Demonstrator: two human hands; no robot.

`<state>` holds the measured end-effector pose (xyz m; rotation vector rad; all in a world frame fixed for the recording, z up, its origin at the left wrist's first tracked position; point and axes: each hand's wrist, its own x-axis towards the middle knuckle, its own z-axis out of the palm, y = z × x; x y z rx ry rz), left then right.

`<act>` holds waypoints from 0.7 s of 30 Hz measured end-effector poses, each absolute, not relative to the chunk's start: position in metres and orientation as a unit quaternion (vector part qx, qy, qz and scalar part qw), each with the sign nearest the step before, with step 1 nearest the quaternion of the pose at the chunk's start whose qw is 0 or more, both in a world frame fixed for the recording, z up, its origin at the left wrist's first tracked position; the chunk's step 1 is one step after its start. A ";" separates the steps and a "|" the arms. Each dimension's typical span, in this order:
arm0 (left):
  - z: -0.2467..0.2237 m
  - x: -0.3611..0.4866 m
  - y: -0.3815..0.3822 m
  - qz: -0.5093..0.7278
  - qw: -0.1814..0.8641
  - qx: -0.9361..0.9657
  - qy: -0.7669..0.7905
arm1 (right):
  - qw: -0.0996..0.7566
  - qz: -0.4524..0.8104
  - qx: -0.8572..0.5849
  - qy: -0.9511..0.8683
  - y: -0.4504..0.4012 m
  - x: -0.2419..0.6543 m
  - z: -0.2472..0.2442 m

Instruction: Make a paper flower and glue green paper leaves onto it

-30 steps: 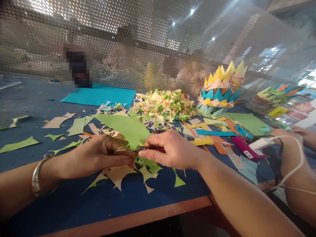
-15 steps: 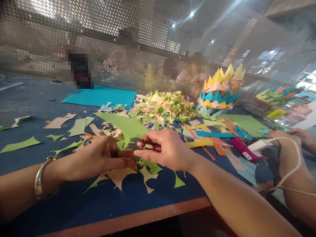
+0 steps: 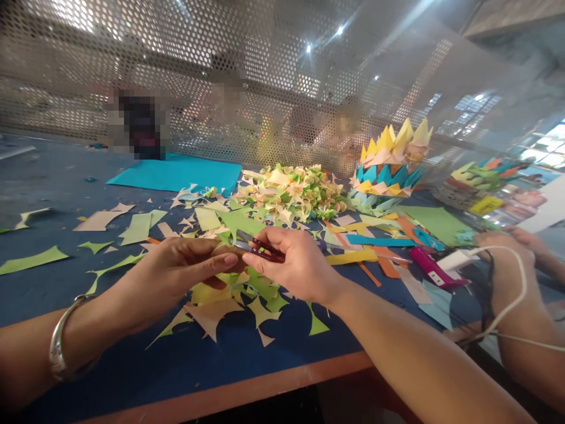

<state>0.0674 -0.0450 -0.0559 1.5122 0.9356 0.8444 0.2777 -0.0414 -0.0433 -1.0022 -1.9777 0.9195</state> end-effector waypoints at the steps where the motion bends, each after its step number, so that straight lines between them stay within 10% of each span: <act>1: -0.055 0.067 -0.046 0.364 0.550 0.642 0.392 | 0.360 0.362 -0.390 -0.766 -0.041 0.278 -0.044; 21: -0.054 0.060 -0.041 0.360 0.483 0.719 0.348 | 0.293 0.362 -0.372 -0.803 -0.045 0.288 -0.032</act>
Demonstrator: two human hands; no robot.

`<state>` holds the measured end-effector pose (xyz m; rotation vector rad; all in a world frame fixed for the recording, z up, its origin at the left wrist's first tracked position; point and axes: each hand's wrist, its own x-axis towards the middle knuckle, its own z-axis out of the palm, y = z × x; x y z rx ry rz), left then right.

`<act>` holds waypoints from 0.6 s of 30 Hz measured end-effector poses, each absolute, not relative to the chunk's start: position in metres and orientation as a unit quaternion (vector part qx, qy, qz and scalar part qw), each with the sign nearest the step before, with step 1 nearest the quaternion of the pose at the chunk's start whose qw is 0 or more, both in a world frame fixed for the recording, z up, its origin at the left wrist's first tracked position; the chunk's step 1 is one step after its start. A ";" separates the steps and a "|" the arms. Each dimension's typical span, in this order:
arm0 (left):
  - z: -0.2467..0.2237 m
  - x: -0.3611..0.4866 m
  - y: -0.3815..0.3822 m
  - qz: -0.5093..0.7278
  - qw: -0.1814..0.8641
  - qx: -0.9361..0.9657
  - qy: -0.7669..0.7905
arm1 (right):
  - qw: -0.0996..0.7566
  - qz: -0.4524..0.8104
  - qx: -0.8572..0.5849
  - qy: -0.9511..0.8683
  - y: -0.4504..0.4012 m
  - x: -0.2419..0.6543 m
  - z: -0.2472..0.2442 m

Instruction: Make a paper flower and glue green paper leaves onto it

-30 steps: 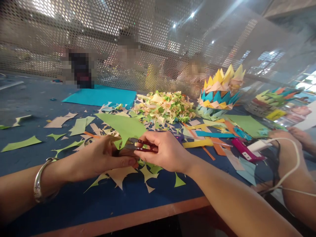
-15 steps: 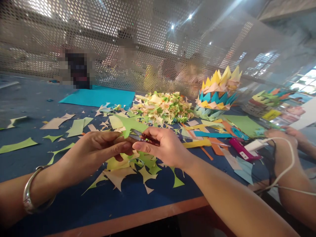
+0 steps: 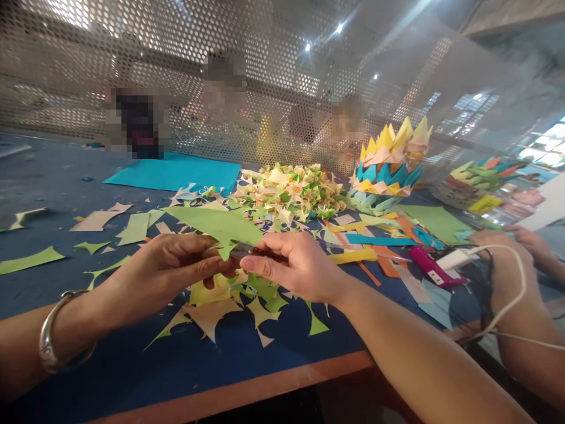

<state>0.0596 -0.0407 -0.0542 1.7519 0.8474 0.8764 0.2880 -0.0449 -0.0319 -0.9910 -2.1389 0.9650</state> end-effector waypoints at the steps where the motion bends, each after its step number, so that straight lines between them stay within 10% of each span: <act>1: -0.054 0.060 -0.040 0.357 0.482 0.721 0.347 | 0.293 0.358 -0.370 -0.806 -0.045 0.288 -0.031; 18: -0.049 0.061 -0.042 0.362 0.516 0.708 0.318 | 0.300 0.348 -0.360 -0.812 -0.049 0.291 -0.030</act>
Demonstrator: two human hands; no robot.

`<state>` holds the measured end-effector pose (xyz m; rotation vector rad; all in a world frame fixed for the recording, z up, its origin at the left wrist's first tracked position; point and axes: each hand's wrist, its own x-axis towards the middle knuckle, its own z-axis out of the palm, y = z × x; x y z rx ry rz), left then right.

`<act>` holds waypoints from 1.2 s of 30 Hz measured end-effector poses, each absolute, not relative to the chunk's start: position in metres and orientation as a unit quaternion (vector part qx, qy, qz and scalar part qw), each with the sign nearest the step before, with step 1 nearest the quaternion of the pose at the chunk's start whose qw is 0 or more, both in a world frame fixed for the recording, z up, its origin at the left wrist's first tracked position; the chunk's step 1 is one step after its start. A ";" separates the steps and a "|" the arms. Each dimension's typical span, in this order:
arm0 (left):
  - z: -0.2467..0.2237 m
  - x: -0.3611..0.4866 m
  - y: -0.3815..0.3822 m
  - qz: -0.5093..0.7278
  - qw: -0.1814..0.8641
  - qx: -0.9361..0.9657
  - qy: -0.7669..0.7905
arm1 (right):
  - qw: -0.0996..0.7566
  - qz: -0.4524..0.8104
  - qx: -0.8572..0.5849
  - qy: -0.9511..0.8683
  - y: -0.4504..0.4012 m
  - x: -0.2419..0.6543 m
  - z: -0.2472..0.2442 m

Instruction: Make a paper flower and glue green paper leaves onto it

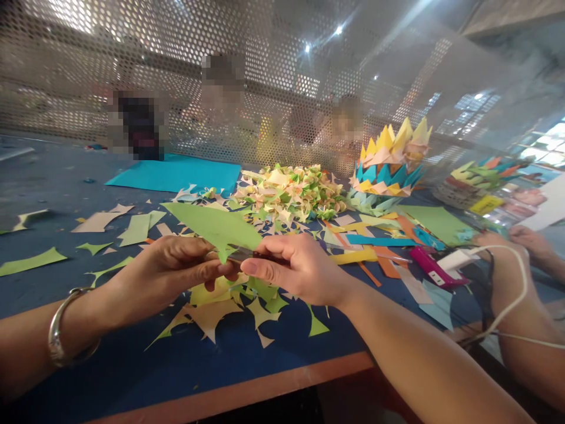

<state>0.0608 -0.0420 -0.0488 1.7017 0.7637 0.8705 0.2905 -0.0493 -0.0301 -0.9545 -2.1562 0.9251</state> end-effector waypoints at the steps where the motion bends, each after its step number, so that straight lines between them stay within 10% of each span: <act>1: -0.049 0.061 -0.042 0.362 0.518 0.707 0.316 | 0.301 0.350 -0.359 -0.811 -0.049 0.291 -0.030; 36: -0.049 0.056 -0.040 0.308 0.516 0.732 0.321 | 0.281 0.303 -0.342 -0.844 -0.047 0.293 -0.029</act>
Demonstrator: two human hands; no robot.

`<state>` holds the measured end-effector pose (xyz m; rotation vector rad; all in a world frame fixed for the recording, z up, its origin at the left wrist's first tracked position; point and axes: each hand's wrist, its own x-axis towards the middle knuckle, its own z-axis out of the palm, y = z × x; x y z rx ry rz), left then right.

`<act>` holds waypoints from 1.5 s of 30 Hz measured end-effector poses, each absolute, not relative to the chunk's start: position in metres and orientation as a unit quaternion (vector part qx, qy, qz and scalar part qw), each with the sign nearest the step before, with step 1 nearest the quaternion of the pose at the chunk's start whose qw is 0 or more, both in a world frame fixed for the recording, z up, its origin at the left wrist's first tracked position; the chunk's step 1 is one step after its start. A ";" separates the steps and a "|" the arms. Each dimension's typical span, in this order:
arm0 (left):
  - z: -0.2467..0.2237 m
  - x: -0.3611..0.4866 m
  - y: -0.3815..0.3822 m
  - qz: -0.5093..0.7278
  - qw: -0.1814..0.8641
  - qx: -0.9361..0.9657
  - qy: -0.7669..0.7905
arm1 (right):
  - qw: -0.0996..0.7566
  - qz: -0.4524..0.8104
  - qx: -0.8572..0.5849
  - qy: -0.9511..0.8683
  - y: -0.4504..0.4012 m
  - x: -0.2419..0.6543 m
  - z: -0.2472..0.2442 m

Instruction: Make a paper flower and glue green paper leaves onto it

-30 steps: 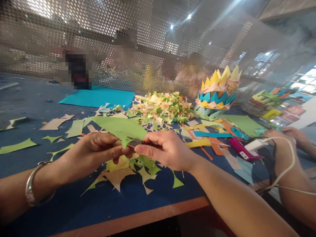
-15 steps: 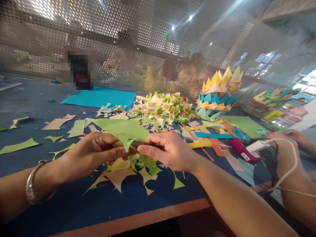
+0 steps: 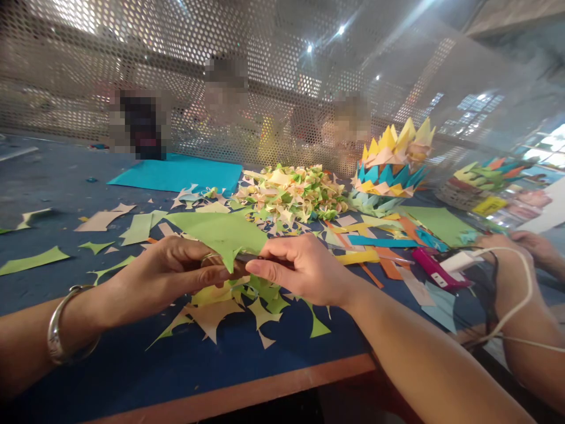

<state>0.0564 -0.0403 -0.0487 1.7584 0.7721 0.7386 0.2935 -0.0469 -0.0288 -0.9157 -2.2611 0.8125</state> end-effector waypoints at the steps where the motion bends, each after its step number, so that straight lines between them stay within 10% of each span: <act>1: -0.048 0.057 -0.041 0.308 0.516 0.731 0.324 | 0.281 0.304 -0.341 -0.844 -0.047 0.293 -0.028; 45: -0.040 0.052 -0.038 0.155 0.458 0.781 0.396 | 0.261 0.187 -0.366 -0.873 -0.045 0.296 -0.033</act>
